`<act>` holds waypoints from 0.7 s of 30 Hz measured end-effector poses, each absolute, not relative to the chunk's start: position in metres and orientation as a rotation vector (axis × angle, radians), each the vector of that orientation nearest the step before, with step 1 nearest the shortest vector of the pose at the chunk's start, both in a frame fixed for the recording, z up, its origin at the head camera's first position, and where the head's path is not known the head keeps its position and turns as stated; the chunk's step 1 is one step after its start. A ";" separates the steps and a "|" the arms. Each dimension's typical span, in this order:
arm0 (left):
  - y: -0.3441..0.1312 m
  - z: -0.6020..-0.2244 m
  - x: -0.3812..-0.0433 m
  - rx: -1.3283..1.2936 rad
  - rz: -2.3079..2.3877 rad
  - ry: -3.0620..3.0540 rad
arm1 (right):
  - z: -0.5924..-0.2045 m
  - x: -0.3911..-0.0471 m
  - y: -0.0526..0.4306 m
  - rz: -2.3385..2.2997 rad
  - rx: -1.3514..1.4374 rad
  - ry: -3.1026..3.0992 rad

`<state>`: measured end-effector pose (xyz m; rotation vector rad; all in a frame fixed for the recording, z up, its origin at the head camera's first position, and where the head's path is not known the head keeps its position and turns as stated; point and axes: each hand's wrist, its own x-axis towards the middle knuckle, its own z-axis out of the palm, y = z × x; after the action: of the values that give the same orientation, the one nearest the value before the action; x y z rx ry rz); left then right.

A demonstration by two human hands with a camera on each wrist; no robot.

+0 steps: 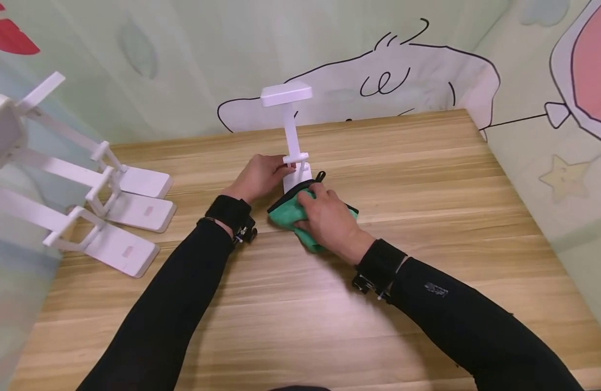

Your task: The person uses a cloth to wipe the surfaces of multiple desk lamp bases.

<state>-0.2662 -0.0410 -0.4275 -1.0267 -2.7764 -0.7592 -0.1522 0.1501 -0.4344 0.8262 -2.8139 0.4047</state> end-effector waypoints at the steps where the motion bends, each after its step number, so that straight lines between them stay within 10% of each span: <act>1: -0.041 -0.428 -0.266 -1.032 -0.752 -2.770 | -0.434 -0.151 0.151 0.415 0.818 -2.819; 21: -0.038 -0.425 -0.262 -0.955 -0.821 -2.864 | -0.410 -0.161 0.214 0.311 0.420 -2.988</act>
<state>-0.2618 -0.0380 -0.4252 -0.9547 -2.8644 -0.8214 -0.1610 0.2139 -0.4103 0.4203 -2.9878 0.3114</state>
